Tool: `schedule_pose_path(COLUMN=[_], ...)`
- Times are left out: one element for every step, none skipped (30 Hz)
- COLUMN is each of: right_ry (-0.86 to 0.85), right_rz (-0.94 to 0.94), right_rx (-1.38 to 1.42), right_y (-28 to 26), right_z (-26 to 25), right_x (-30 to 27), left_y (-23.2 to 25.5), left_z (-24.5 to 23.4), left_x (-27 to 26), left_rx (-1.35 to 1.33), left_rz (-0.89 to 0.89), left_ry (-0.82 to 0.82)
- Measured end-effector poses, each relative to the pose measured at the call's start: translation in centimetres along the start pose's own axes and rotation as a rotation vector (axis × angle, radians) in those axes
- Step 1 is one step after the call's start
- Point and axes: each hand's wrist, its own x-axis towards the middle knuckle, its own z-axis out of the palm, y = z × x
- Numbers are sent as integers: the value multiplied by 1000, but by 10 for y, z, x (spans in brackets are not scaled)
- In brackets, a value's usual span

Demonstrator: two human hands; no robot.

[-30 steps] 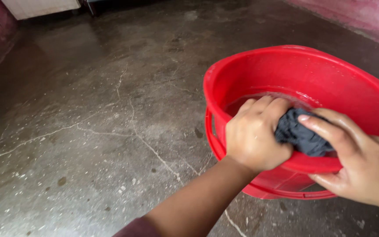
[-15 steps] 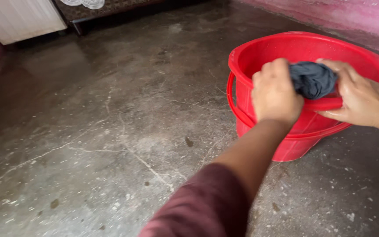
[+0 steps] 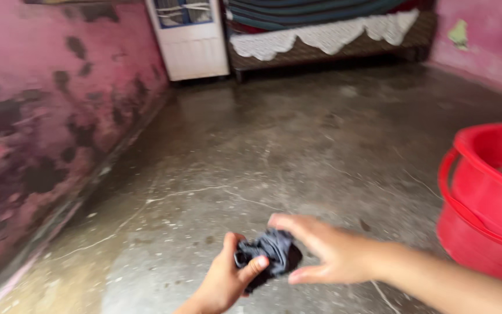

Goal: The person washes a cloth in a bucket of water and then uses it to wipe a concrete floor.

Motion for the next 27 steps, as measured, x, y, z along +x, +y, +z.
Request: schedule_pose_path(right_ry=[-98, -121, -140, -159, -148, -137, -125, -89, -53, -94, -132, -149, -161, -43, 75, 163, 255, 458, 658, 747, 1039, 1149, 1241, 1318, 1220, 1126, 1002], right_rz=[67, 44, 28, 13, 45, 76, 112, 129, 146, 234, 326, 408, 495, 501, 504, 574, 637, 687, 727, 560, 776, 532, 273, 10, -1, 15, 18], right_rx=[10, -46, -94, -141, -193, -246, -302, -348, -396, -477, -561, -586, -611, -600, -586, -726, -865, -838, -803, -839, -114, -69, -10, 53, -285, -432, -586], right_y=[-20, -36, -51, -64, -74, -79, -82, -83, -82, -81, -78, -75, -72, -67, -62, -56, -47, -37, -27, -18, -10, -6, -8, -17, -32, -52, -71], right_z=[16, 25, 37, 49, 59, 65, 68, 69, 69, 69, 65, 62, 59, 53, 48, 41, 32, 18, -2, -21, -26, -30, -38, -46, -45, -41, -36], right_x=[22, 41, 59, 76, 88, 102, 114, 127, 143, 156, 168, 180, 188, 194, 201, 208, 219, 227, 233, 238, 251, 264, 280, 299, 313, 326, 334], left_y=[-16, -28, -38, -49, -57, -59, -60, -58, -55, -51, -47, -43, -39, -37, -36, -36, -36, -40, -46, -52, -61, -70, -75, -76, -76, -73, -69], left_z=[-18, -35, -51, -67, -83, -104, -123, -142, -162, -182, -200, -217, -229, -238, -246, -250, -253, -257, -263, -270, -279, -285, -290, -293, -293, -289, -279], left_x=[-5, -2, 5, 7, 12, 23, 30, 35, 39, 41, 41, 39, 37, 35, 33, 33, 36, 40, 45, 50, 53, 52, 50, 45, 33, 22, 14], left_rx=[-3, 35, 78, 122, 123, 124, 142, 160, 176, 192, 175, 158, 91, 25, -39, -136, -230, -323, -339, -355, -364, -381, -395, -408, -300, -191, -143], left_rz=[17, 114, 205, 295, 254, 213, 273, 332, 367, 401, 412, 423, 385, 346, 304, 245, 186, 127, 158, 189, 222, 216, 213, 210, 191, 172, 120], left_ry=[13, 96, 170, 244, 285, 325, 383, 442, 507, 574, 644, 714, 732, 749, 763, 767, 772, 776, 841, 906, 978, 997, 1025, 1054, 1080, 1104, 933])
